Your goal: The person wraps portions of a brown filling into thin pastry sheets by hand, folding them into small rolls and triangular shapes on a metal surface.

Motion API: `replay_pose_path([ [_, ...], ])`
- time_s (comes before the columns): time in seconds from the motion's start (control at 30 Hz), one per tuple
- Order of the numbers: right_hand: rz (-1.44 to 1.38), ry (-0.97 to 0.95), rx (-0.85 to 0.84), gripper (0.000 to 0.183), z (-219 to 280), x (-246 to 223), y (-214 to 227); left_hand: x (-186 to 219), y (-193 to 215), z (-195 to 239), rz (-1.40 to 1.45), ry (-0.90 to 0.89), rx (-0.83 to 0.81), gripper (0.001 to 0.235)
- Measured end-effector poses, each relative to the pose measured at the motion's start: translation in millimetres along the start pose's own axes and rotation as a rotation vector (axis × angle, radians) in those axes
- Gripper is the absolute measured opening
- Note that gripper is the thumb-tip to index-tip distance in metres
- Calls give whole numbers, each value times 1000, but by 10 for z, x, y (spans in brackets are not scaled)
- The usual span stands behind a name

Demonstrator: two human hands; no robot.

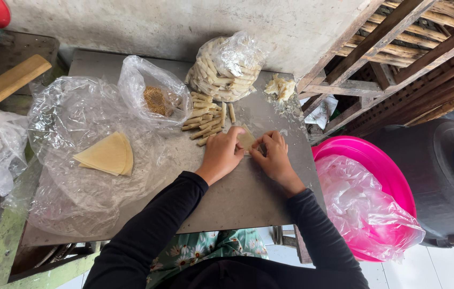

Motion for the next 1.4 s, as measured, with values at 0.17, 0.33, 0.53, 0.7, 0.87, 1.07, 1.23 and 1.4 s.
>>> replay_pose_path([
  [0.17,90,183,-21,9,54,-222,83,147,39,33,-133,-187,21,33],
  [0.33,62,227,-50,14,71,-224,145,233,125,52,-183,-326,78,34],
  [0.53,77,1,-23,13,-28,133,-19,191,-30,6,-311,-118,3,37],
  [0.7,9,-192,-143,20,-186,381,-69,-30,-19,-92,-78,130,-22,41],
  [0.87,-54,23,-153,10,-199,167,-35,90,-47,-96,-158,-88,-20,33],
  [1.07,-41,224,-145,18,-133,0,92,164,-3,-11,-289,-320,21,28],
  [1.23,-13,-49,-81,15,-169,198,12,80,29,-51,-195,-93,15,25],
  [1.4,-82,-190,-52,18,-191,320,6,43,130,-75,-73,33,124,28],
])
Point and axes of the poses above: each hand's wrist, its own z-axis away from the middle knuckle, its own y-axis out of the back of the hand, x = y × z, the point moved 8 cm from there along -z, towards the middle knuckle, and after that the axes turned 7 degrees about -z, right-handed, at the moved point
